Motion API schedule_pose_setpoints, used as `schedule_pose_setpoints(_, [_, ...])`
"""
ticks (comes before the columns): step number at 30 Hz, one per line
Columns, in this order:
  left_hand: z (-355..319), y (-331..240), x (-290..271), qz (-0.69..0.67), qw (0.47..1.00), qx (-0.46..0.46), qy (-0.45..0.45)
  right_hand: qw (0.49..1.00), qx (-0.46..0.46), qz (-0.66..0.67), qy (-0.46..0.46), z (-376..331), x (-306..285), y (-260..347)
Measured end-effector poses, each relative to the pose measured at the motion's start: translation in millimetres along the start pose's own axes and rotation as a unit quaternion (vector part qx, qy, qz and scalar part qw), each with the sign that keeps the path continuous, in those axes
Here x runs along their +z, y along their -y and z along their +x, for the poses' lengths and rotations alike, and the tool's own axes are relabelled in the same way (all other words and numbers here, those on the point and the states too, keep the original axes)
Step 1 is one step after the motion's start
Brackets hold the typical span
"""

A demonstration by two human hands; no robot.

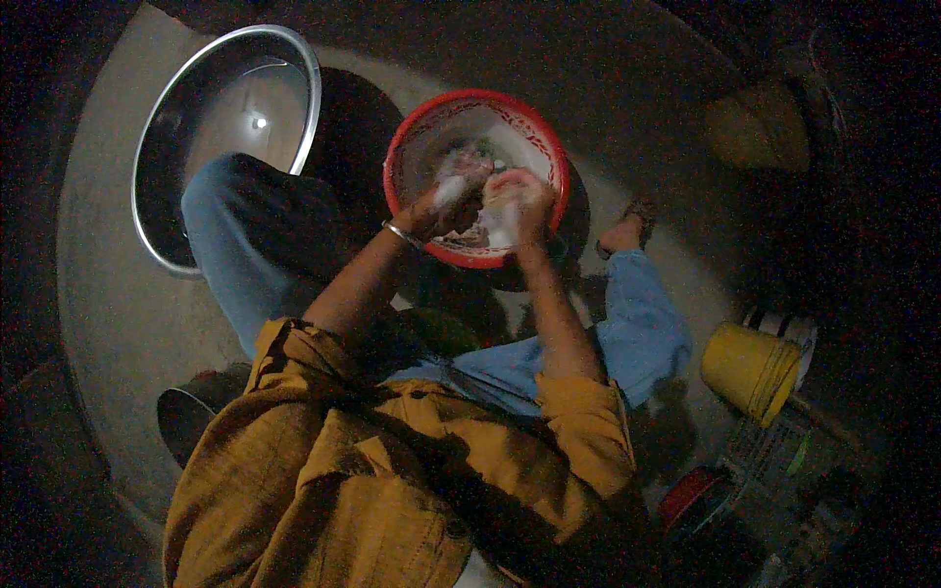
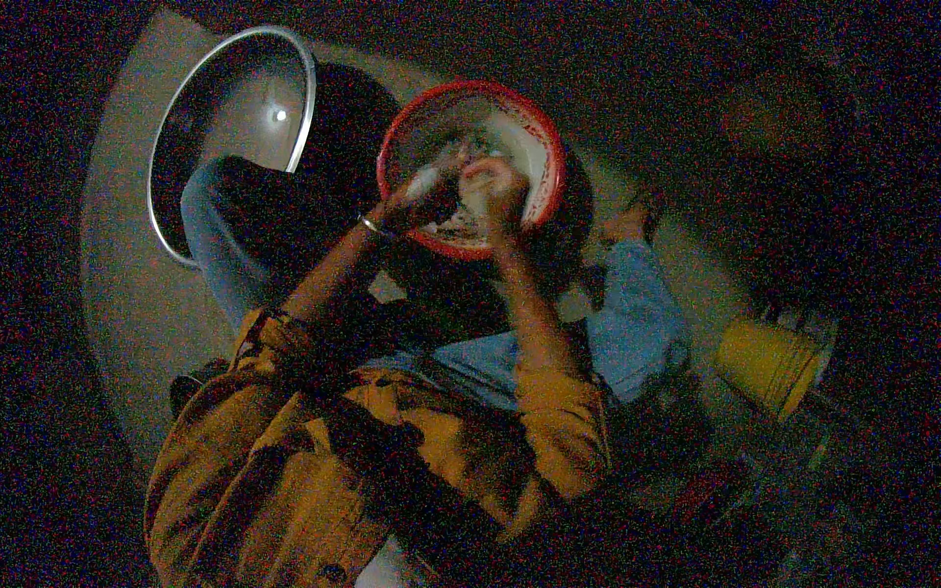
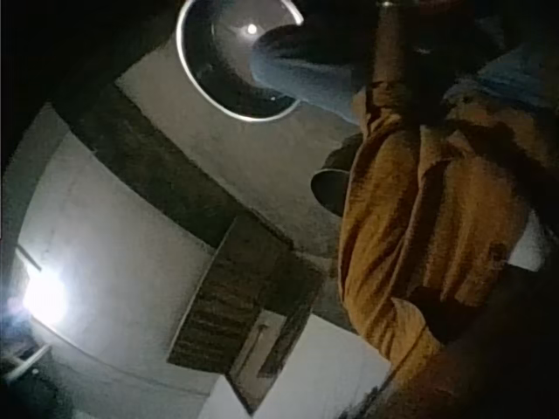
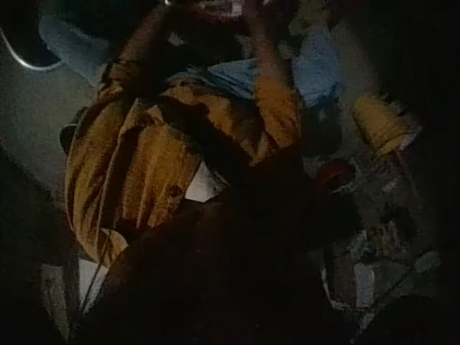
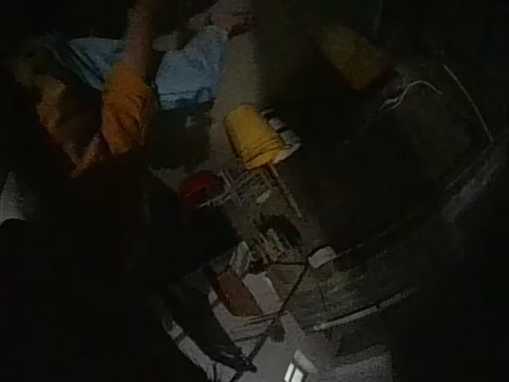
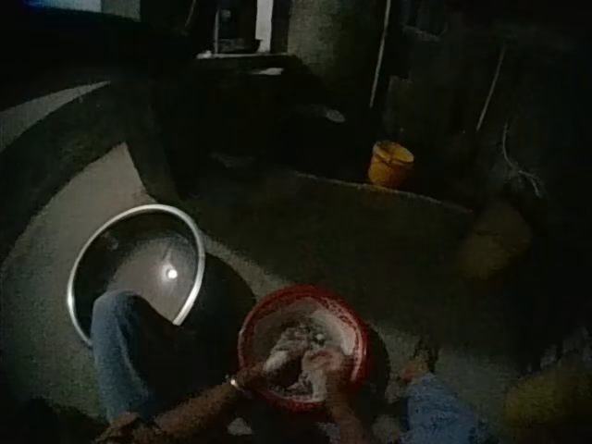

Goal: The person sits on the floor and hand-washes a light-colored cloth in a red plastic basin filled with soapy water. They repeatedly scrub, squeeze, and rinse the cloth by hand, occasionally lifting it to wring out excess water before submerging it again.

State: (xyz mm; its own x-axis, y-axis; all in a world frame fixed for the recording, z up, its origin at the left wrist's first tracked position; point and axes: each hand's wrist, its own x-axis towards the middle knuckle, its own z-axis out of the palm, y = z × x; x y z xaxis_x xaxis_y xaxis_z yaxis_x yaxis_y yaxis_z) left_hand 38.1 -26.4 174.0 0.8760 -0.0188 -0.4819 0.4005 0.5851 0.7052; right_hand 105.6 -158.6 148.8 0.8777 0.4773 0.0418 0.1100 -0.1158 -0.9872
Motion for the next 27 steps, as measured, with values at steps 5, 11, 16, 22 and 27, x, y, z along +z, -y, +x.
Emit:
schedule_pose_setpoints(5, [45, 84, -49, -0.033, 0.992, 0.095, 0.080, 0.978, -0.047, -0.205, -0.006, 6, 9, 0])
schedule_pose_setpoints(11, [53, 101, -32, -0.273, 0.925, -0.002, 0.266, 0.925, -0.191, -0.327, -0.042, 2, 7, -65])
schedule_pose_setpoints(16, [21, 56, 2, -0.125, 0.984, -0.115, 0.062, 0.966, 0.023, -0.232, -0.110, 16, -4, -21])
schedule_pose_setpoints(22, [-8, -3, 5, 0.084, 0.992, 0.042, 0.086, 0.975, 0.212, -0.035, 0.057, 30, -31, -7])
schedule_pose_setpoints(27, [-18, -25, -1, 0.252, 0.955, 0.003, 0.155, 0.933, 0.204, 0.133, 0.266, 21, -70, 19])
